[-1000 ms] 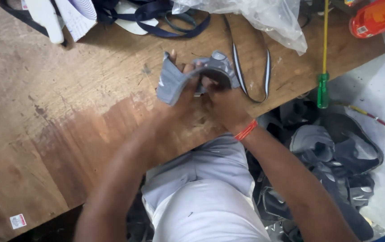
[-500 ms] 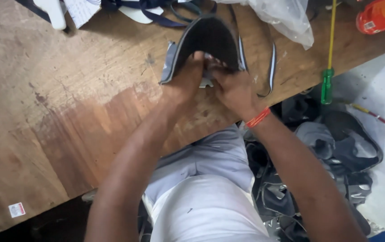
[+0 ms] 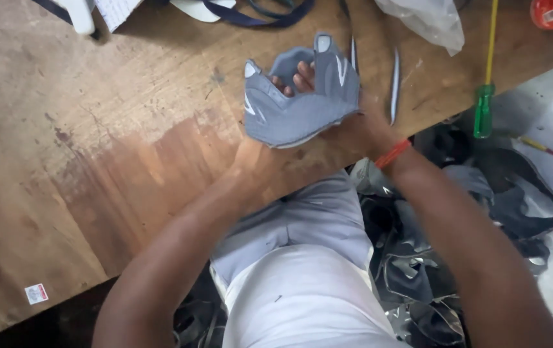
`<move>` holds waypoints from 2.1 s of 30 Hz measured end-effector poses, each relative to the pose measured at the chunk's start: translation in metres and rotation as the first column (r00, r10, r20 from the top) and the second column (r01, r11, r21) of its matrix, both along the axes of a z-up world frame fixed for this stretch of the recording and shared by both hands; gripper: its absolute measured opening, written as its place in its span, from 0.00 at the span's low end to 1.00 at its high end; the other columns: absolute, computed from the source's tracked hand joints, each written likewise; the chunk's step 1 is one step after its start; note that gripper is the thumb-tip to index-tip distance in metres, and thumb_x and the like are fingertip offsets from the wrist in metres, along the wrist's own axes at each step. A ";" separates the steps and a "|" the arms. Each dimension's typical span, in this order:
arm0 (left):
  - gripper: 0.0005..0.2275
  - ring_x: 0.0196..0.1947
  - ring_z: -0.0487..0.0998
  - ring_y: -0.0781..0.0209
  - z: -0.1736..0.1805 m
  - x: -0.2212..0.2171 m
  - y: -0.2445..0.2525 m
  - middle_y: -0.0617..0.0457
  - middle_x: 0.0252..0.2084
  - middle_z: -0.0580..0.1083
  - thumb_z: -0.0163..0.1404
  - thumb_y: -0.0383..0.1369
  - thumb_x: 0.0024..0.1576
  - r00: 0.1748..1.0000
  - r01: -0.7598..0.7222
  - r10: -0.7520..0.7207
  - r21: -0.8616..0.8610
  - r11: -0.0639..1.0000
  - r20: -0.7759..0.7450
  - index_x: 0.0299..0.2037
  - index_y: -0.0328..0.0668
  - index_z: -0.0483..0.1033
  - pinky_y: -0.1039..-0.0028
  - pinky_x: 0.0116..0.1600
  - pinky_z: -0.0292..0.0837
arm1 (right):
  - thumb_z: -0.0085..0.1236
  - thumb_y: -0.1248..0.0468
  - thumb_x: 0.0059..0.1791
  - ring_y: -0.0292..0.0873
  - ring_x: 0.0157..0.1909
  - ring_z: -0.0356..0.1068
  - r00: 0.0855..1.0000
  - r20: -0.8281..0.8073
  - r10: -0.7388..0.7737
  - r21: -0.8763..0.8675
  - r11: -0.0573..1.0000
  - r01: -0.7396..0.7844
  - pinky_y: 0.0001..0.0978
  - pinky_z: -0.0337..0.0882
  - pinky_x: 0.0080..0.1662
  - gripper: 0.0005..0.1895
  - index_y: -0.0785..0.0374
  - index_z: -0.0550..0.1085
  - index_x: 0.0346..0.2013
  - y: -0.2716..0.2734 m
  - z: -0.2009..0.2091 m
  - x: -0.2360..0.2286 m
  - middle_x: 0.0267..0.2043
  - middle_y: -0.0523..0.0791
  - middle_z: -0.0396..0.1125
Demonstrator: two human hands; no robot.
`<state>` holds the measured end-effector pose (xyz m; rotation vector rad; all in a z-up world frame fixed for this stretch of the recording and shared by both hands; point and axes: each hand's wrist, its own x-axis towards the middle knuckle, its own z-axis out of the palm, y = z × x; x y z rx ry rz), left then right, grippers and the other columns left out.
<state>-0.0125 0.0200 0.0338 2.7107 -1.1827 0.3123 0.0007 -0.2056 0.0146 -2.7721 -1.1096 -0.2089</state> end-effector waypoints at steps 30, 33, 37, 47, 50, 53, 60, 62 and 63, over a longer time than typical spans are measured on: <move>0.17 0.43 0.79 0.40 -0.022 0.019 -0.013 0.36 0.38 0.78 0.57 0.40 0.46 0.907 0.151 -0.108 0.074 0.986 -0.408 0.37 0.32 0.81 0.55 0.54 0.71 | 0.46 0.59 0.53 0.48 0.66 0.67 0.784 -0.575 -0.234 0.316 0.821 0.476 0.36 0.65 0.65 0.25 0.57 0.71 0.65 0.049 0.049 -0.003 0.65 0.49 0.70; 0.14 0.41 0.81 0.43 0.034 0.008 -0.033 0.35 0.39 0.79 0.51 0.38 0.53 0.813 0.235 -0.159 0.065 0.970 -0.560 0.38 0.33 0.81 0.57 0.54 0.73 | 0.40 0.59 0.57 0.48 0.66 0.68 0.822 -0.566 0.055 0.652 0.641 0.406 0.38 0.63 0.67 0.27 0.62 0.64 0.71 0.068 0.033 -0.003 0.68 0.53 0.67; 0.13 0.39 0.85 0.47 0.057 0.008 -0.019 0.34 0.41 0.80 0.43 0.34 0.62 0.657 0.286 -0.192 0.006 0.958 -0.729 0.42 0.33 0.81 0.60 0.53 0.76 | 0.48 0.57 0.54 0.57 0.67 0.64 0.999 0.018 -0.035 0.396 0.918 0.025 0.51 0.59 0.67 0.26 0.66 0.65 0.64 0.077 -0.016 -0.004 0.65 0.56 0.65; 0.31 0.44 0.79 0.32 -0.060 0.073 0.066 0.28 0.47 0.76 0.52 0.26 0.43 0.913 -0.190 0.096 -0.206 0.960 -0.398 0.62 0.24 0.71 0.56 0.45 0.75 | 0.56 0.56 0.50 0.62 0.38 0.72 0.947 -0.052 -0.317 0.475 0.826 0.303 0.53 0.70 0.40 0.14 0.59 0.79 0.45 0.082 -0.030 0.030 0.40 0.55 0.75; 0.13 0.44 0.79 0.34 -0.053 0.072 0.051 0.31 0.45 0.77 0.51 0.31 0.57 0.855 -0.360 0.234 -0.204 0.910 -0.463 0.48 0.31 0.77 0.52 0.47 0.73 | 0.57 0.48 0.56 0.61 0.36 0.73 0.834 -0.404 -0.376 0.362 0.771 0.524 0.52 0.69 0.41 0.20 0.62 0.80 0.34 0.082 0.034 0.032 0.32 0.57 0.73; 0.10 0.44 0.82 0.41 -0.038 0.077 0.028 0.37 0.46 0.79 0.43 0.27 0.64 0.823 -0.368 0.415 0.192 0.910 -0.388 0.48 0.36 0.79 0.54 0.49 0.78 | 0.55 0.51 0.55 0.60 0.34 0.72 0.812 -0.527 -0.251 0.394 0.775 0.495 0.53 0.67 0.37 0.18 0.63 0.80 0.40 0.080 0.050 0.029 0.32 0.57 0.72; 0.19 0.65 0.67 0.38 -0.050 0.042 0.047 0.36 0.65 0.66 0.40 0.28 0.63 0.861 -0.303 0.337 0.149 0.941 -0.380 0.65 0.38 0.65 0.49 0.64 0.66 | 0.54 0.62 0.49 0.62 0.44 0.73 0.969 -0.098 -0.226 0.456 0.855 0.245 0.51 0.71 0.41 0.15 0.65 0.79 0.46 0.058 -0.054 0.030 0.44 0.57 0.73; 0.27 0.78 0.48 0.34 -0.070 0.031 0.052 0.37 0.78 0.50 0.38 0.28 0.62 0.912 -0.322 0.318 0.027 0.946 -0.259 0.74 0.42 0.53 0.42 0.69 0.52 | 0.55 0.65 0.53 0.62 0.42 0.73 0.883 -0.253 -0.396 0.151 0.885 0.440 0.55 0.70 0.42 0.08 0.60 0.80 0.43 0.065 -0.063 0.027 0.41 0.56 0.73; 0.27 0.78 0.48 0.34 -0.075 0.038 0.048 0.37 0.78 0.50 0.38 0.28 0.62 0.914 -0.319 0.312 0.018 0.948 -0.259 0.74 0.42 0.53 0.42 0.69 0.52 | 0.55 0.65 0.53 0.62 0.42 0.73 0.882 -0.247 -0.401 0.145 0.885 0.443 0.55 0.70 0.42 0.08 0.60 0.80 0.43 0.066 -0.052 0.024 0.41 0.56 0.73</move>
